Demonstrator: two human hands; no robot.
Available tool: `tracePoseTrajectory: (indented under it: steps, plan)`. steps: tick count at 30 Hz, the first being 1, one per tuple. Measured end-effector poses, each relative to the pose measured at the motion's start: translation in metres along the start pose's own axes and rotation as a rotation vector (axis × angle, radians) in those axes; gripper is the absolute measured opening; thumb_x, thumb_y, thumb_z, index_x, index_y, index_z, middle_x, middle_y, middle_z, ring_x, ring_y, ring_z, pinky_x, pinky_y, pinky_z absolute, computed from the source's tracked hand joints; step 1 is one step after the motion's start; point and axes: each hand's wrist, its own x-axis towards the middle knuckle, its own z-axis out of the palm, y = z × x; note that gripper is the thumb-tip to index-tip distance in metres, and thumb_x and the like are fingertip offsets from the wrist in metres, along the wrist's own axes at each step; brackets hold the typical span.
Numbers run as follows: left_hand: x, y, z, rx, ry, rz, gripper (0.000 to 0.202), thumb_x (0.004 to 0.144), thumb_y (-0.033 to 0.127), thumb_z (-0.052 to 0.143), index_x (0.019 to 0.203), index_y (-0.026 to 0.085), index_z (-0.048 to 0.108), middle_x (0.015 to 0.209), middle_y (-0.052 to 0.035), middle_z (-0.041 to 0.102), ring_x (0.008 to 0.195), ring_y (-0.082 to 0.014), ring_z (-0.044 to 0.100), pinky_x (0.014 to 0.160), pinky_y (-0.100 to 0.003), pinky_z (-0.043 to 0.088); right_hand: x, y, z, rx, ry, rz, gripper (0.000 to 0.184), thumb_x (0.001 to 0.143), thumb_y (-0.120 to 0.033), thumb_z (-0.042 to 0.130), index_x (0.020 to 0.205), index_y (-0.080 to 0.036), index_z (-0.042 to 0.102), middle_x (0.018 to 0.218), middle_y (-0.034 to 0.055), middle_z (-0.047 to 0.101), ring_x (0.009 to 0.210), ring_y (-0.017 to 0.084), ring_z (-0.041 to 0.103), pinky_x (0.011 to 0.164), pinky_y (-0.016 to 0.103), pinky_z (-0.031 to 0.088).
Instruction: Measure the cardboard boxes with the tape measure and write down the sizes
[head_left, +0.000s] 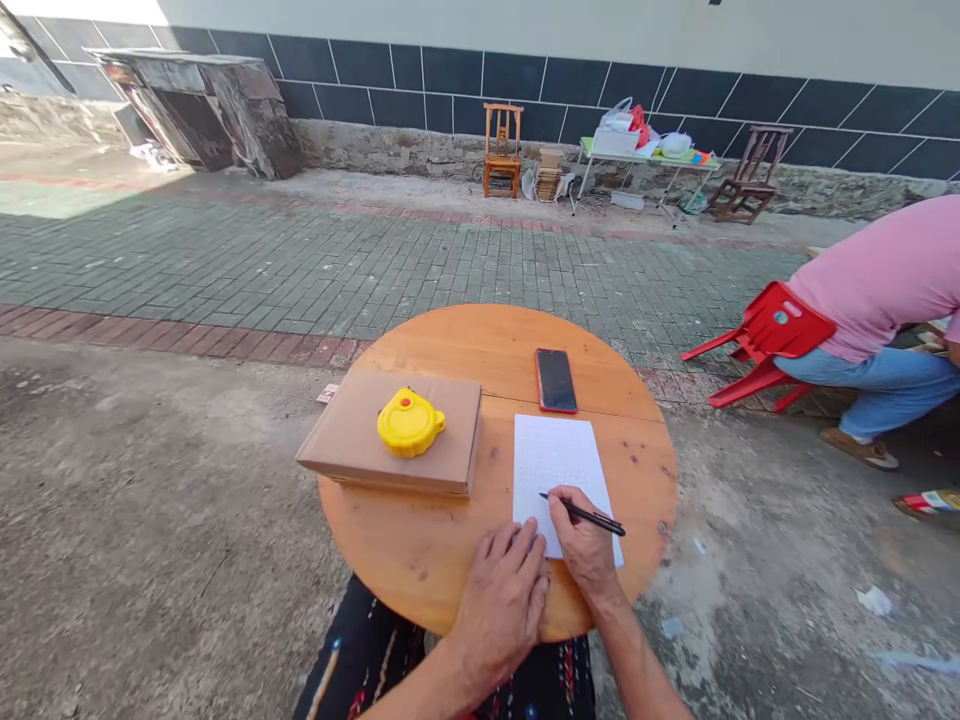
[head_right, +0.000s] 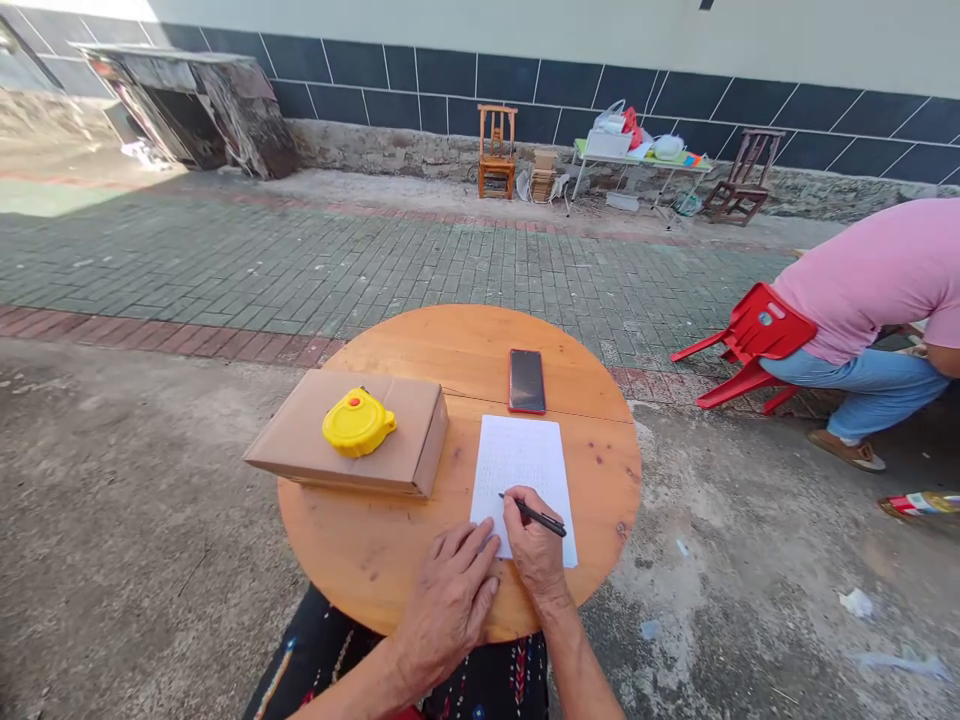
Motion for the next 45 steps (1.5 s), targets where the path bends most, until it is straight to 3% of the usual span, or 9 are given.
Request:
tracePoseTrajectory:
  steps: [7, 29, 34, 40, 45]
  plan:
    - [0.000, -0.001, 0.000, 0.004, 0.000, -0.001, 0.039, 0.092, 0.022, 0.052, 0.130, 0.017, 0.061, 0.143, -0.0059, 0.057, 0.123, -0.0289, 0.052, 0.103, -0.047, 0.046, 0.002, -0.004, 0.000, -0.025, -0.002, -0.025, 0.024, 0.090, -0.037, 0.052, 0.081, -0.019, 0.067, 0.078, 0.0039, 0.073, 0.070, 0.018, 0.066, 0.071, 0.027, 0.052]
    - [-0.001, -0.001, -0.003, 0.000, -0.014, -0.008, 0.038, 0.094, 0.025, 0.052, 0.131, 0.018, 0.059, 0.144, -0.0037, 0.057, 0.123, -0.0270, 0.051, 0.104, -0.045, 0.045, 0.002, -0.006, -0.001, -0.071, -0.004, -0.106, 0.023, 0.091, -0.032, 0.051, 0.078, -0.020, 0.065, 0.070, 0.0002, 0.070, 0.062, 0.014, 0.063, 0.064, 0.023, 0.051]
    - [-0.001, -0.001, -0.003, -0.006, -0.018, -0.011, 0.037, 0.094, 0.025, 0.053, 0.131, 0.019, 0.059, 0.143, -0.0039, 0.057, 0.123, -0.0270, 0.051, 0.104, -0.046, 0.046, 0.000, -0.004, -0.003, -0.042, -0.008, -0.079, 0.024, 0.091, -0.034, 0.052, 0.078, -0.019, 0.065, 0.069, 0.0006, 0.069, 0.062, 0.015, 0.062, 0.064, 0.023, 0.050]
    - [0.001, -0.001, -0.002, 0.003, -0.005, -0.011, 0.035, 0.095, 0.025, 0.052, 0.129, 0.020, 0.060, 0.142, -0.0043, 0.058, 0.122, -0.0269, 0.052, 0.102, -0.046, 0.047, -0.002, 0.004, -0.001, 0.004, 0.090, -0.002, 0.024, 0.090, -0.037, 0.054, 0.082, -0.019, 0.066, 0.072, 0.0011, 0.069, 0.063, 0.015, 0.062, 0.063, 0.024, 0.050]
    - [0.000, -0.002, -0.001, 0.006, 0.012, -0.004, 0.035, 0.095, 0.026, 0.052, 0.129, 0.020, 0.060, 0.141, -0.0040, 0.059, 0.120, -0.0271, 0.053, 0.100, -0.045, 0.048, -0.002, 0.004, 0.000, -0.008, 0.063, -0.009, 0.025, 0.090, -0.038, 0.054, 0.081, -0.019, 0.066, 0.070, 0.0009, 0.068, 0.062, 0.015, 0.061, 0.062, 0.024, 0.050]
